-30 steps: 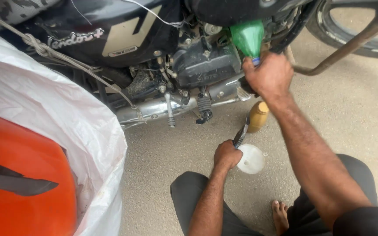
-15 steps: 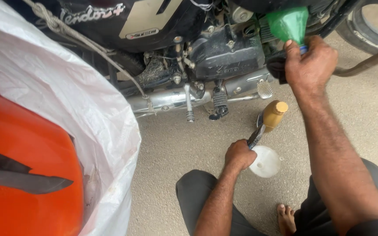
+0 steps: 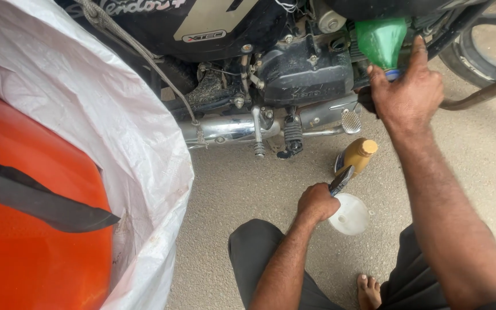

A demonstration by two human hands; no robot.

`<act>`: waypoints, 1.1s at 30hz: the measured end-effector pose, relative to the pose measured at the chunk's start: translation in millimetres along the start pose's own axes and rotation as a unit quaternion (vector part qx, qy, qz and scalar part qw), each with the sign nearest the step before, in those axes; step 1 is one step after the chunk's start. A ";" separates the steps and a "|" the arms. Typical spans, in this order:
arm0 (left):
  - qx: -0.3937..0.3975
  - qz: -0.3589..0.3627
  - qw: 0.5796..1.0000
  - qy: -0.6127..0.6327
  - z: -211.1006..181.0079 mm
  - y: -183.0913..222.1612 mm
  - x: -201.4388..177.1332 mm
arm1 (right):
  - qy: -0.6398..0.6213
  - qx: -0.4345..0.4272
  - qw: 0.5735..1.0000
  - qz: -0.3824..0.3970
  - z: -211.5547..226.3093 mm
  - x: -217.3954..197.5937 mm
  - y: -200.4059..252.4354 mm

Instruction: Perform maintenance on a motorcycle, involving inspection and handling of engine parts and oil components.

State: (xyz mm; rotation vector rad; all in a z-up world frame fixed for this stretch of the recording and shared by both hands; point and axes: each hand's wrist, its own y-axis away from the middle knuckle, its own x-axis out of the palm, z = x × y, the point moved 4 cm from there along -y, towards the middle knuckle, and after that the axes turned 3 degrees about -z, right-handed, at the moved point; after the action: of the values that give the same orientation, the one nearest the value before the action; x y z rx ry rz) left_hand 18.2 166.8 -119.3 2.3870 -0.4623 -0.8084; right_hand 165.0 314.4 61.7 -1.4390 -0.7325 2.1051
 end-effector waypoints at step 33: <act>0.021 0.038 0.999 -0.024 -12.6 -9.8 18.5 | -0.057 0.045 0.996 0.058 42.3 15.3 -21.2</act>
State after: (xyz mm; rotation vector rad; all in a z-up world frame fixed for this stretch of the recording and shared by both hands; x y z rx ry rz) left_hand 41.5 170.6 -125.3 2.3780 -0.5905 -0.8301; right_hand 122.1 333.4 78.2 -1.3514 -0.6014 2.2933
